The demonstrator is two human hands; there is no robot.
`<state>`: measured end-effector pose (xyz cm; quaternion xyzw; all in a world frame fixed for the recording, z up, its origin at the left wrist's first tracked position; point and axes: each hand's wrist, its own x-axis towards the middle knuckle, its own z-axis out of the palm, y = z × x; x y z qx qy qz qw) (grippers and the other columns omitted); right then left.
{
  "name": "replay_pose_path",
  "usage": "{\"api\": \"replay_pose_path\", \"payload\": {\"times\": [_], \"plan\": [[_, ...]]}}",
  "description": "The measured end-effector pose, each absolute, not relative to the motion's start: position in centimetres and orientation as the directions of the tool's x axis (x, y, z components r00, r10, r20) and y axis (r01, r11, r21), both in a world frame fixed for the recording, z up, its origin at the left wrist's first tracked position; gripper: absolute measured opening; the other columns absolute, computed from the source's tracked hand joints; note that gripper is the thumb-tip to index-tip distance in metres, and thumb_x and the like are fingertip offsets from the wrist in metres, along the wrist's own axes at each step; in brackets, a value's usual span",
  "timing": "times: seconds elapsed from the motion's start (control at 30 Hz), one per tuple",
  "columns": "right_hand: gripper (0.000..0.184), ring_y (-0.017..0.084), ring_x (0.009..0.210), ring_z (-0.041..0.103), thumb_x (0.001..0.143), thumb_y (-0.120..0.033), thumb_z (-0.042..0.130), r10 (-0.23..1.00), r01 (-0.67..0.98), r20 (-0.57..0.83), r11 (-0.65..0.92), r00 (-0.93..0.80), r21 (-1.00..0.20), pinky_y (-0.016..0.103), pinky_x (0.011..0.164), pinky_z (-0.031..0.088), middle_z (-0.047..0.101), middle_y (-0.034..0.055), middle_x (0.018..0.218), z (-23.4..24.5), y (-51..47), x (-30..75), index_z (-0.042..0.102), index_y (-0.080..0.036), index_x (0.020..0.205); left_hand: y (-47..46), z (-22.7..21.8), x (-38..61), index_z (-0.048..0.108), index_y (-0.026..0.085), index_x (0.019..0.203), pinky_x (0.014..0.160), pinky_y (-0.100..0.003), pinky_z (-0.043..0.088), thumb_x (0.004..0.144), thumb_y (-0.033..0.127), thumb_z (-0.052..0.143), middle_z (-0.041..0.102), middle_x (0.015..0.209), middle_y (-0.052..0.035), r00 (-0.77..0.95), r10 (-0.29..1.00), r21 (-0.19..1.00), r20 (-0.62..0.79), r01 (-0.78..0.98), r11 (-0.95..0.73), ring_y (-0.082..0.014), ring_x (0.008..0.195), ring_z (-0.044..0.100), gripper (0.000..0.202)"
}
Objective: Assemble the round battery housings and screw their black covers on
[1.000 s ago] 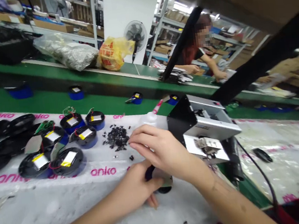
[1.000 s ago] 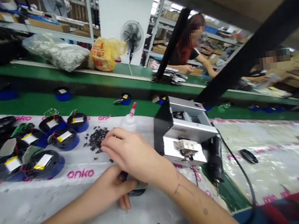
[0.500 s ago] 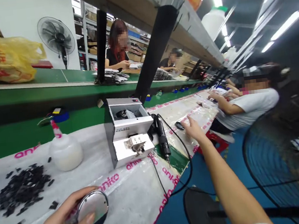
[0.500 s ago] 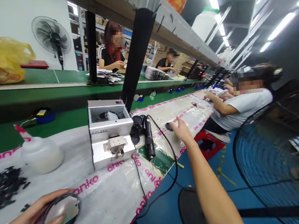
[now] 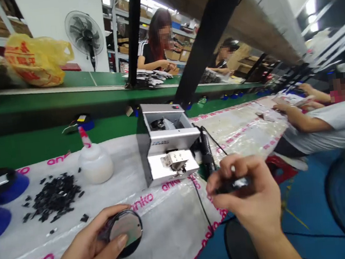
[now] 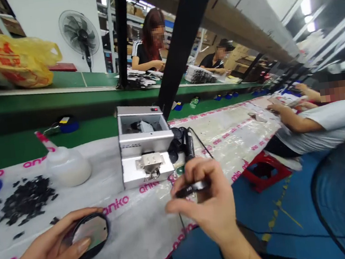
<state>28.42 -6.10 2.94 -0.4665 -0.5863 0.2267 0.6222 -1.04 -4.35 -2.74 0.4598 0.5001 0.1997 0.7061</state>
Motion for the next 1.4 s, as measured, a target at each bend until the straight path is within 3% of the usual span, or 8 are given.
{"api": "replay_pose_path", "payload": {"times": [0.1,0.2,0.37,0.5,0.7,1.0,1.17,1.4], "plan": [[0.043,0.019,0.077,0.074,0.081,-0.028,0.083,0.925,-0.078,0.326,0.346,0.197,-0.935,0.027,0.063,0.064,0.057,-0.0031,0.088,0.3,-7.0,22.8,0.04,-0.024,0.082,-4.5,-1.7,-0.8,0.046,0.02,0.13,0.043,-0.021,0.048,0.081,0.053,0.071,0.063,0.048,0.0042,0.457,0.739,0.858,-0.495,0.123,0.499,-0.0153,0.042,0.06,0.063],[0.011,0.022,0.091,0.074,0.1,-0.036,0.055,0.99,-0.22,0.137,0.14,0.028,-0.965,0.043,0.08,0.065,0.068,0.0033,0.101,-1.6,-7.2,20.3,0.049,-0.029,0.106,-4.6,-1.1,-0.7,0.048,0.022,0.118,0.039,-0.018,0.046,0.084,0.045,0.068,0.058,0.051,0.0072,0.457,0.745,0.862,-0.486,0.113,0.493,-0.0121,0.039,0.055,0.045],[0.054,0.027,0.114,0.067,0.103,-0.043,-0.003,0.967,-0.016,0.068,0.066,-0.246,-0.998,0.048,0.075,0.065,0.052,0.0131,0.144,0.2,-7.9,20.6,0.018,-0.042,0.153,-4.7,-0.6,-0.6,0.047,0.025,0.107,0.03,-0.013,0.037,0.085,0.038,0.066,0.062,0.069,0.0065,0.419,0.741,0.846,-0.524,0.153,0.511,-0.0072,0.036,0.051,0.032],[0.039,0.03,0.125,0.059,0.105,-0.048,0.03,0.936,0.038,0.225,0.244,-0.271,-0.969,0.051,0.088,0.061,0.05,0.0102,0.146,1.4,-8.2,20.6,0.033,-0.045,0.143,-4.6,-0.7,-0.8,0.047,0.026,0.107,0.033,-0.014,0.04,0.087,0.037,0.065,0.06,0.067,0.0078,0.449,0.741,0.857,-0.5,0.129,0.499,-0.0075,0.038,0.053,0.029],[0.049,0.032,0.135,0.047,0.086,-0.007,0.069,0.826,0.247,0.443,0.537,-0.348,-0.807,0.058,0.11,0.042,0.049,0.0071,0.144,-2.1,-7.6,20.4,0.052,-0.034,0.124,-4.6,-0.6,-1.0,0.047,0.026,0.107,0.033,-0.014,0.042,0.088,0.037,0.064,0.063,0.075,0.0069,0.465,0.745,0.862,-0.479,0.089,0.498,-0.0055,0.038,0.051,0.027],[0.066,0.032,0.136,0.045,0.083,-0.001,0.069,0.825,0.223,0.413,0.518,-0.386,-0.826,0.052,0.107,0.046,0.045,0.0109,0.149,-2.5,-7.9,20.9,0.047,-0.03,0.137,-4.6,-0.5,-1.0,0.048,0.026,0.107,0.034,-0.014,0.043,0.088,0.036,0.064,0.061,0.07,0.0084,0.467,0.748,0.863,-0.472,0.07,0.501,-0.006,0.039,0.051,0.026],[0.064,0.027,0.138,0.044,0.087,-0.007,0.07,0.787,0.396,0.347,0.573,-0.511,-0.717,0.04,0.113,0.044,0.04,0.0093,0.153,-0.9,-7.5,20.9,0.046,-0.028,0.142,-4.5,-1.4,-1.3,0.05,0.025,0.108,0.037,-0.015,0.046,0.09,0.037,0.065,0.057,0.058,0.0097,0.52,0.737,0.868,-0.432,0.017,0.496,-0.0092,0.04,0.055,0.026],[0.062,0.016,0.137,0.046,0.098,-0.024,0.06,0.745,0.6,0.143,0.621,-0.651,-0.504,0.027,0.113,0.043,0.043,0.0048,0.152,1.9,-6.2,19.5,0.032,-0.028,0.153,-3.0,-2.0,-3.9,0.052,0.022,0.124,0.077,-0.034,0.061,0.095,0.029,0.058,0.073,0.09,-0.0042,0.763,0.578,0.785,-0.289,-0.156,0.599,-0.0198,0.08,0.075,0.031]]}}
